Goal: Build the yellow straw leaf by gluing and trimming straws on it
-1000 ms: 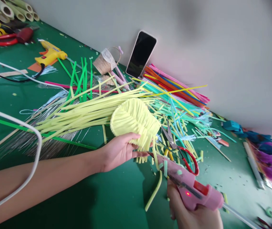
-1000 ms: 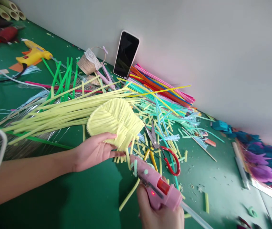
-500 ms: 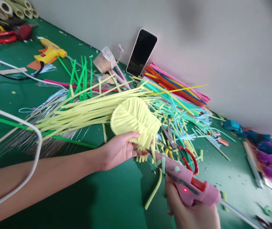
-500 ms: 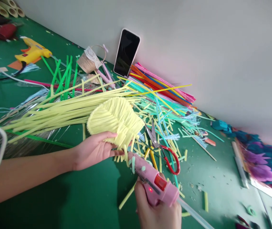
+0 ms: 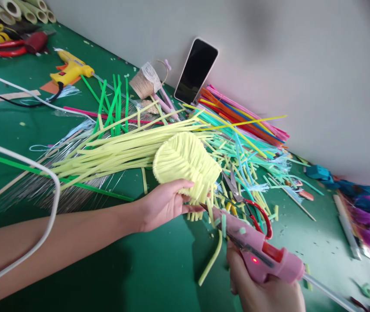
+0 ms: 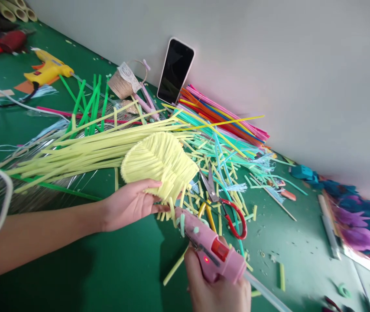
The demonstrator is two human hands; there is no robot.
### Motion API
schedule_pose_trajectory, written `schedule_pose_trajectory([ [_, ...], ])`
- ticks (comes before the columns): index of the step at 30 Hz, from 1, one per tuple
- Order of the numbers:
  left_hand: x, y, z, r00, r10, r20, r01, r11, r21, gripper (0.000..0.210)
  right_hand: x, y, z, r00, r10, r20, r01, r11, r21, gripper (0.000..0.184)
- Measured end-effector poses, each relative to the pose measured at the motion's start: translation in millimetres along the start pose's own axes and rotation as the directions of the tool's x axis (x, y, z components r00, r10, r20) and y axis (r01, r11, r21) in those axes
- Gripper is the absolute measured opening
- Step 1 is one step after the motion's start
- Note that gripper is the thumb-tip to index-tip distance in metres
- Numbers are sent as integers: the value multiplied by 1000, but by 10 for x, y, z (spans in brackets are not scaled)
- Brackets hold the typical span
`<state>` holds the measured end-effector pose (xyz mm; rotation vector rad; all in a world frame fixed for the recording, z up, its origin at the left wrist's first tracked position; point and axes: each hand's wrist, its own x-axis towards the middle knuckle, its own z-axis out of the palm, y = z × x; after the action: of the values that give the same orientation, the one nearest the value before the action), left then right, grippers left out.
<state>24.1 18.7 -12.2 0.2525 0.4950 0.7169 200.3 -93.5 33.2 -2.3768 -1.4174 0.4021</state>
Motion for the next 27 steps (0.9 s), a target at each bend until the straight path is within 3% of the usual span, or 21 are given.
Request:
schedule_pose_trajectory([
  [8,15,-8,-25,999,9,35,-10,1000,15,32,12,-18,15,1000,-10,-11,10,1000,-27,26],
  [16,12,-1,4,1000,8,1,-8,1000,28,33,3,-30,29,998,-25,-60,22,999,-39,28],
  [27,-3,3,23,1000,5,-19,-5,1000,14,32,-11,-66,10,999,29,-39,-31,998,-45,29],
])
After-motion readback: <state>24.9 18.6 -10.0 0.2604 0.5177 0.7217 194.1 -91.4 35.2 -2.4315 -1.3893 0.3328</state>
